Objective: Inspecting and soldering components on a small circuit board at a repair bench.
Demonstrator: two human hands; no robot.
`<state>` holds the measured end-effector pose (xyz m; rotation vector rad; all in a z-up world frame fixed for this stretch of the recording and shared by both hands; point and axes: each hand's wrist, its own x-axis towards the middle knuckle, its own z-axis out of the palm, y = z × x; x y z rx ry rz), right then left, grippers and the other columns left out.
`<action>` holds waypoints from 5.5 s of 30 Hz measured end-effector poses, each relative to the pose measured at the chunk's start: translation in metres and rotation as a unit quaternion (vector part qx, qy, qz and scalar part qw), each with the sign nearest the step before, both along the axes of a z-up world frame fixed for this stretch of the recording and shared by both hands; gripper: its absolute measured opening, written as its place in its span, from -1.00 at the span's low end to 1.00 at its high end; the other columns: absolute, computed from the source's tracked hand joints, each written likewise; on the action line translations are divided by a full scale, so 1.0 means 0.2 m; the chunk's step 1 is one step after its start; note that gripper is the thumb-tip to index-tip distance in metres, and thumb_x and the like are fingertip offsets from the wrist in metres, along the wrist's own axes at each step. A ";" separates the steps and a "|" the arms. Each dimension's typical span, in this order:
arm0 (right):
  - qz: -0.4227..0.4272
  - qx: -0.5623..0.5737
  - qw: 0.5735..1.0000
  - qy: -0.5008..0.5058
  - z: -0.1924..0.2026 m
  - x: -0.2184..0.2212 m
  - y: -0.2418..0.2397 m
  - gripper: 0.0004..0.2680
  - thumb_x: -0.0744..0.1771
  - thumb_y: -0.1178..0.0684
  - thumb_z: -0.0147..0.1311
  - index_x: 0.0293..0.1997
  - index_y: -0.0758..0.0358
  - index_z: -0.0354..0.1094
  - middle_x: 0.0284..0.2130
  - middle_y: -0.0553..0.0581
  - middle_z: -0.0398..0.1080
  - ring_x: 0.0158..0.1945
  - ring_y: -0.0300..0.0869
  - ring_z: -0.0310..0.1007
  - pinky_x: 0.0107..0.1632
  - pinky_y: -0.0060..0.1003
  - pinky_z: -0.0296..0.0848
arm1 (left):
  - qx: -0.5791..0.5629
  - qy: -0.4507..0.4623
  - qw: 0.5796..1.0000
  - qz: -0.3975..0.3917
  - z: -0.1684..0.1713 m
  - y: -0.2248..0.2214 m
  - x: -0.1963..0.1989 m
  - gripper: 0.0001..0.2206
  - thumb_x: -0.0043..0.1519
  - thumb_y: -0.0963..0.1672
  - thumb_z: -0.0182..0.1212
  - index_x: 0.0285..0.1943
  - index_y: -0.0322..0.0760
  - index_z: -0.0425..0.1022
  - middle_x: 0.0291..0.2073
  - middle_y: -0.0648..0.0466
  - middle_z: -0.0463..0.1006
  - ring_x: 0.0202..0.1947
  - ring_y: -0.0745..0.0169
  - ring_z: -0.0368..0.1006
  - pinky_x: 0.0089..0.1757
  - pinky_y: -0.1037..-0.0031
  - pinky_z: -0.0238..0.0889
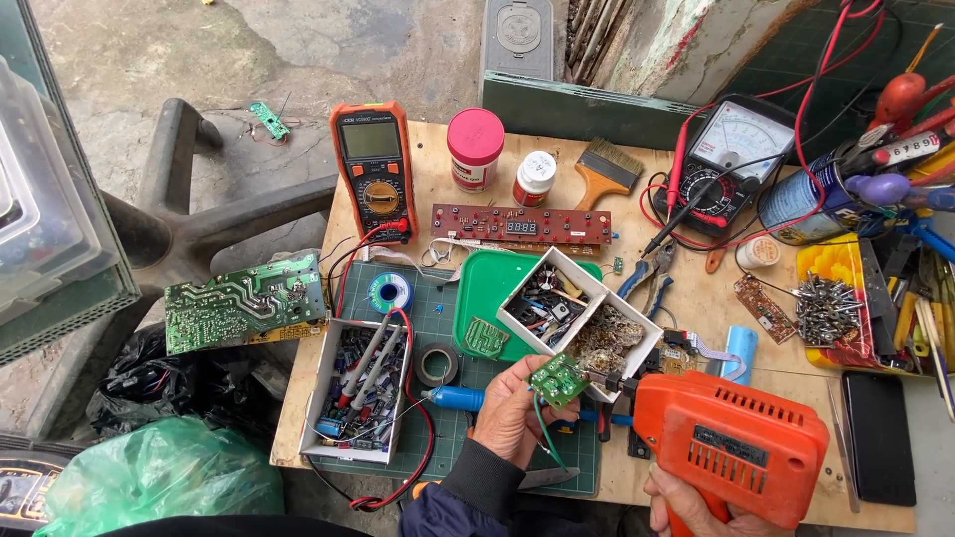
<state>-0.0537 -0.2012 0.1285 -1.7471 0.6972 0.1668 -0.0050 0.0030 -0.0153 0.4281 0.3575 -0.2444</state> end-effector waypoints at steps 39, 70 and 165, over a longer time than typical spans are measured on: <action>0.002 0.047 0.997 0.062 0.00 0.00 -0.10 -0.74 0.40 0.20 0.22 0.06 0.73 0.70 -0.53 0.68 0.54 -0.56 0.36 0.46 -0.37 0.26 0.55 | 0.058 0.286 0.954 0.068 0.72 0.05 -0.08 -0.53 0.39 -0.14 0.11 0.50 -0.45 0.39 0.11 -0.47 0.63 -0.07 -0.40 0.67 -0.06 0.06 0.64; -0.050 -0.216 0.975 -0.021 0.22 0.04 0.11 -0.71 0.32 -0.02 0.46 0.08 0.34 0.70 -0.51 0.36 0.61 -0.46 0.02 0.58 -0.14 -0.08 0.61 | 0.369 0.187 0.908 0.074 0.72 0.29 -0.38 -0.69 0.36 0.00 0.32 -0.14 -0.29 0.36 -0.75 -0.28 0.56 -0.86 -0.04 0.41 -0.75 0.35 0.23; -0.038 -0.038 0.998 0.033 0.35 -0.01 0.11 -0.61 0.33 0.31 0.34 0.35 0.24 0.60 -0.47 0.59 0.53 -0.49 0.27 0.45 -0.31 0.18 0.53 | 0.193 0.166 0.966 -0.049 0.53 0.02 0.00 -0.54 0.22 -0.16 0.53 0.27 -0.32 0.45 -0.25 -0.01 0.66 -0.30 -0.01 0.72 -0.35 0.44 0.50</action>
